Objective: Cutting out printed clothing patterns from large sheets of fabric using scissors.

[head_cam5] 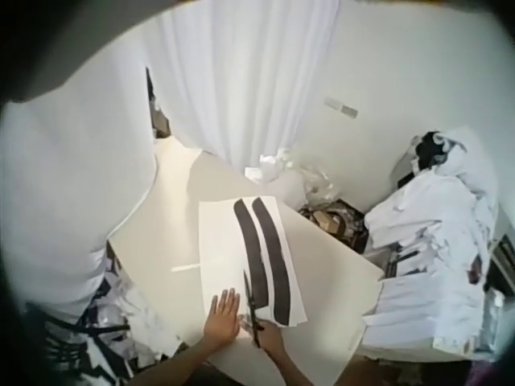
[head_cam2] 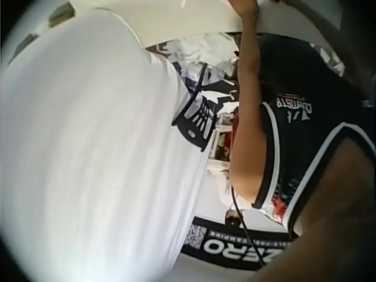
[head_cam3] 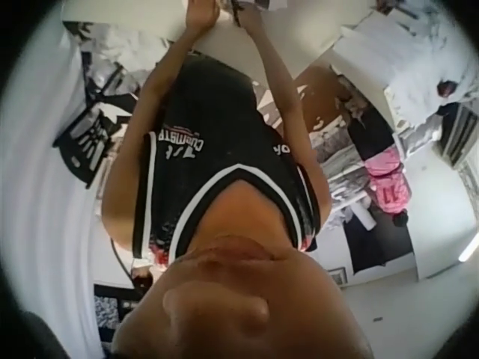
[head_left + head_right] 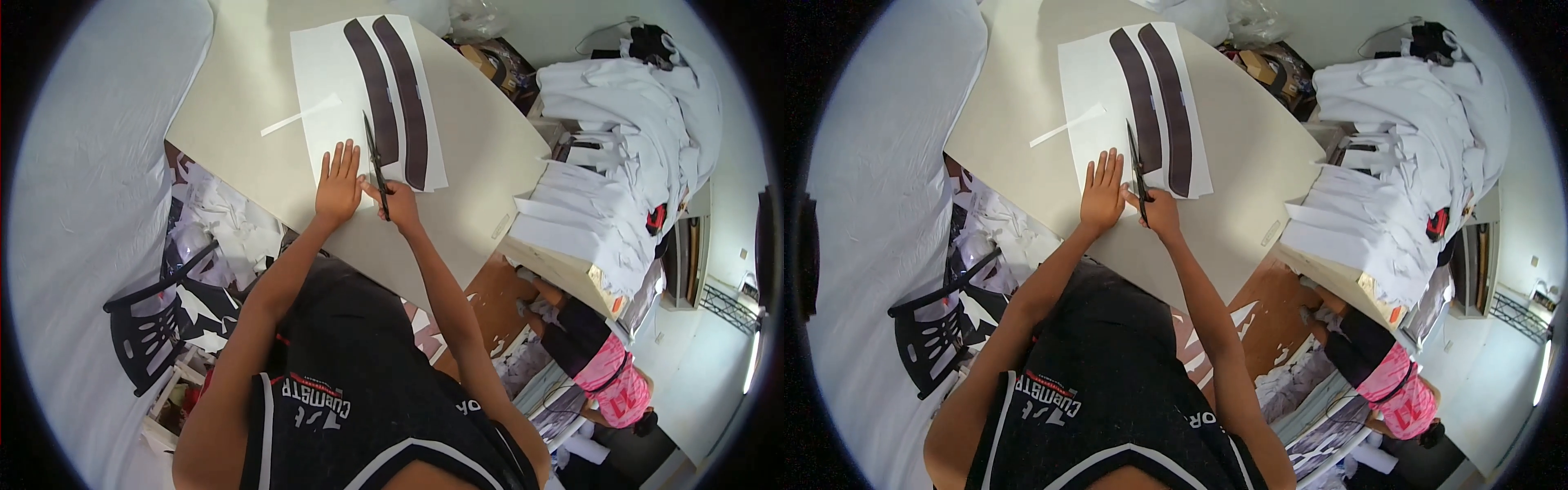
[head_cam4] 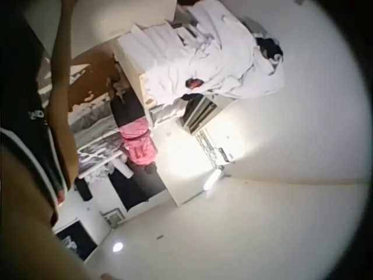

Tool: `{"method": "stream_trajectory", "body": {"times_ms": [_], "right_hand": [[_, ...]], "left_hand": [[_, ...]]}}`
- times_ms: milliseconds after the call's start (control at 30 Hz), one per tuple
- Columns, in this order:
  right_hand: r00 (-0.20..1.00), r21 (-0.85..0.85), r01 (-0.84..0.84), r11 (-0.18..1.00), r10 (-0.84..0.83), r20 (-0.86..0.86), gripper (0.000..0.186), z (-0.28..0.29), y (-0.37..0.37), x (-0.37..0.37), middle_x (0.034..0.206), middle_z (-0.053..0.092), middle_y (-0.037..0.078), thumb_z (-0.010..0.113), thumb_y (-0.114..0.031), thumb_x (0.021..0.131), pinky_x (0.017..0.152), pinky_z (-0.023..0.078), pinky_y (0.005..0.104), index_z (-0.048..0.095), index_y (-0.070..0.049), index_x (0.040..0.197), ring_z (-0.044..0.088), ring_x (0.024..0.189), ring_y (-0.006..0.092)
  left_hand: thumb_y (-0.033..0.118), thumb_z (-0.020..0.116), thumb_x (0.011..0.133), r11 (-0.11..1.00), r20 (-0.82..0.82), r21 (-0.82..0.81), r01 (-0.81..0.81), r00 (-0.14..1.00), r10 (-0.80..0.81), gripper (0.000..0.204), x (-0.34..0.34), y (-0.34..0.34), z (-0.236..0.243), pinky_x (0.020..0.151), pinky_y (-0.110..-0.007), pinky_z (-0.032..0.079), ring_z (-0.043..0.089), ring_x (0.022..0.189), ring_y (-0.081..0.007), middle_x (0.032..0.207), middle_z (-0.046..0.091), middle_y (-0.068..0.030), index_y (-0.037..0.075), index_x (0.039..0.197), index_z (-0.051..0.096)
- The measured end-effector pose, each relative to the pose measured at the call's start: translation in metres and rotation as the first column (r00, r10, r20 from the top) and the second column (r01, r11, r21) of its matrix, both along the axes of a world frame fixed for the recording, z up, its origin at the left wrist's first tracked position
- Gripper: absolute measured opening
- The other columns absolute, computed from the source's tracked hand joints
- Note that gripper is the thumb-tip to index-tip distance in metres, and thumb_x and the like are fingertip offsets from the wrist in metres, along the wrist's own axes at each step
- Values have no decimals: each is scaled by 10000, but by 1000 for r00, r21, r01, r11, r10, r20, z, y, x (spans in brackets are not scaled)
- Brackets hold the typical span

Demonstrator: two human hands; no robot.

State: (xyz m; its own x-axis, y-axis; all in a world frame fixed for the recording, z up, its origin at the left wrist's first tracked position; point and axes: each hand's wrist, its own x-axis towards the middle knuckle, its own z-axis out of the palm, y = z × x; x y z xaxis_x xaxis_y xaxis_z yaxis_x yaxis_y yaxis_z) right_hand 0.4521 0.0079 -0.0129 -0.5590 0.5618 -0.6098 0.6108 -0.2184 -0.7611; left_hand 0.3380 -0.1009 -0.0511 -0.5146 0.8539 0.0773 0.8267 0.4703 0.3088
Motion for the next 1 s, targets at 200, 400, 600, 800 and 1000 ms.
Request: {"method": "stream_trajectory", "body": {"times_ms": [200,400,600,800,1000], "right_hand": [[997,-4,-51,999,51,-59,532,3,36,-49,493,489,0,811,-450,790,382,368,246,548,-40,576,497,399,89],[994,84,-111,990,112,-13,558,5,70,-118,487,487,13,815,-457,782,395,379,256,535,-32,553,503,403,104],[983,191,-171,967,180,-35,601,3,102,-211,473,537,48,809,-531,754,427,428,294,558,-21,557,546,405,134],[975,265,-151,952,187,-119,594,-3,134,-262,464,536,47,795,-542,766,437,439,297,585,-30,552,556,402,138],[912,299,-347,889,394,-114,496,34,86,-172,466,505,35,818,-454,776,424,410,302,615,-25,633,535,403,123]], "left_hand": [[284,378,1007,1000,29,6,-2,1000,1,605,-8,2,5,1207,-489,117,164,1496,-314,1606,217,-156,5,1528,248],[259,444,988,1000,108,-14,-21,994,22,613,-15,8,17,1208,-482,123,176,1493,-311,1596,242,-155,12,1521,266],[265,446,991,998,88,-49,-27,996,31,616,-27,8,24,1214,-482,118,173,1494,-300,1602,228,-145,14,1523,262],[304,451,997,996,150,-51,74,987,-65,631,-27,-1,27,1213,-488,107,148,1498,-326,1610,200,-158,33,1531,253],[264,552,897,987,358,-91,-133,920,157,716,-45,-162,36,1195,-511,142,186,1461,-408,1569,219,-233,-3,1505,284]]}}
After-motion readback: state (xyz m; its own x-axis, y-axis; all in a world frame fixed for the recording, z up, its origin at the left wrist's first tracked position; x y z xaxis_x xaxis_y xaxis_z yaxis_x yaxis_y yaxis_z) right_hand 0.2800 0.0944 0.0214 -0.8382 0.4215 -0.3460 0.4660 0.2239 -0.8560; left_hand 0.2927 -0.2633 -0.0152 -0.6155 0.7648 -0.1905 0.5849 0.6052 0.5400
